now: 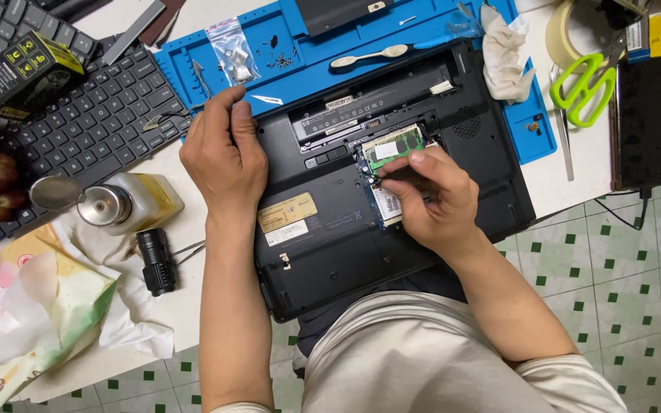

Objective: Cleaning internal motherboard components with a brush and installing a Wi-Fi card into a laptop.

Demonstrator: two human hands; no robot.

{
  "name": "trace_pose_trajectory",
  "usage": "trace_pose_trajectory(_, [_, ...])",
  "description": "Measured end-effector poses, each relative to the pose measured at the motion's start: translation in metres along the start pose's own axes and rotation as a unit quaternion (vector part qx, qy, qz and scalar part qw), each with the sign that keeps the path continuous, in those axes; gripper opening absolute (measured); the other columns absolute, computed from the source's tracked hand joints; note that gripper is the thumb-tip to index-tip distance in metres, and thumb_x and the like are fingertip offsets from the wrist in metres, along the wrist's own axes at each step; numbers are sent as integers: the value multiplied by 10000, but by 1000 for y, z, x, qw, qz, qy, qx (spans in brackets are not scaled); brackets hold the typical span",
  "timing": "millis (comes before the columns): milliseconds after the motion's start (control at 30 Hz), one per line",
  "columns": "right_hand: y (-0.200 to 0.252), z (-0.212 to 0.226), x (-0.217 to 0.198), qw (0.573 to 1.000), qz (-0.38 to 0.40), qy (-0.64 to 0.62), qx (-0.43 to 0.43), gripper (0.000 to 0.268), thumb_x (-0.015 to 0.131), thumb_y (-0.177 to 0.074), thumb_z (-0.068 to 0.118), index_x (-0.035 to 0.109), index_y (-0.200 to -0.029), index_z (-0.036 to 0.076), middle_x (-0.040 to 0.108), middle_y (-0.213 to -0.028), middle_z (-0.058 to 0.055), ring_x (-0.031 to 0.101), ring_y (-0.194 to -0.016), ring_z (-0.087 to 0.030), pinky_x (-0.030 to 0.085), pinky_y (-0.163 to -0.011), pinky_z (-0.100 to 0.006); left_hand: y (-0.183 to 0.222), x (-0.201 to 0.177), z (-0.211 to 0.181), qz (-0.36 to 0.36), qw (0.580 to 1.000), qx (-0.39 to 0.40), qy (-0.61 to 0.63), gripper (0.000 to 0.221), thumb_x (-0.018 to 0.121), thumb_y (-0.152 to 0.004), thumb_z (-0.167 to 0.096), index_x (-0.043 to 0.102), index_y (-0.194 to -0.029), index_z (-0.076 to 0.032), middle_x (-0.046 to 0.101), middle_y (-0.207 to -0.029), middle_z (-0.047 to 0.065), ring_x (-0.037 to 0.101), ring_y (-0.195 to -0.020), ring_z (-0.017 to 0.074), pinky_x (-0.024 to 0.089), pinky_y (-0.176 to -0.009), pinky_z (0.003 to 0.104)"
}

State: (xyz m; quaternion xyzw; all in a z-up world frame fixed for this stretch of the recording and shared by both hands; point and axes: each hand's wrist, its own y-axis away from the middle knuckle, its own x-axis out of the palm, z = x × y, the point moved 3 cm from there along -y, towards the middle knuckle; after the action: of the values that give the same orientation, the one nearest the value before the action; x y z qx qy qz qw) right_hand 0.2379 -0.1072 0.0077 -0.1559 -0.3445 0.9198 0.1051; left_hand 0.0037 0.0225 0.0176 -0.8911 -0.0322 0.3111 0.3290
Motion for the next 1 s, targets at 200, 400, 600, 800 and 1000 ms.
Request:
trace_pose_trajectory(200, [-11, 5, 2, 999, 21, 44, -20, 540, 790, -858, -112, 490, -1307, -117, 668, -942, -281, 731, -768, -392, 630, -631, -492, 2, 0, 1, 3, 1000, 1, -9, 197, 536, -1132, -203, 684, -1148, -75, 655, -704, 69, 676, -697, 325, 560, -680, 418])
trace_pose_trajectory(400, [-10, 9, 8, 1000, 3, 0, -9, 390, 691, -895, -165, 507, -1238, -142, 710, -929, -300, 743, -726, -411, 629, -610, -512, 1, 0, 1, -1, 1000, 9, -14, 191, 539, -1129, -203, 685, -1148, -82, 654, -708, 62, 673, -700, 317, 562, -686, 407])
trace_pose_trajectory(600, [-5, 4, 6, 1000, -4, -17, 1, 412, 684, -903, -174, 486, -1261, -126, 698, -927, -280, 743, -743, -397, 632, -628, -499, 1, 0, 0, -3, 1000, 12, -18, 190, 540, -1128, -203, 688, -1144, -84, 658, -711, 61, 674, -703, 316, 565, -683, 408])
trace_pose_trajectory(800, [1, 1, 4, 999, -13, -25, 32, 512, 695, -886, -193, 418, -1316, -162, 689, -951, -319, 754, -754, -393, 635, -641, -464, 1, 0, 0, -2, 1000, 10, -22, 191, 540, -1128, -204, 687, -1147, -83, 660, -715, 71, 672, -706, 327, 564, -682, 418])
trace_pose_trajectory(1000, [4, -2, -2, 993, -42, -81, 68, 571, 661, -943, -151, 342, -1411, -79, 682, -1024, -306, 753, -870, -346, 648, -728, -423, 1, 1, -1, -2, 1000, 10, -19, 190, 541, -1127, -202, 685, -1148, -79, 665, -717, 77, 674, -706, 330, 565, -681, 420])
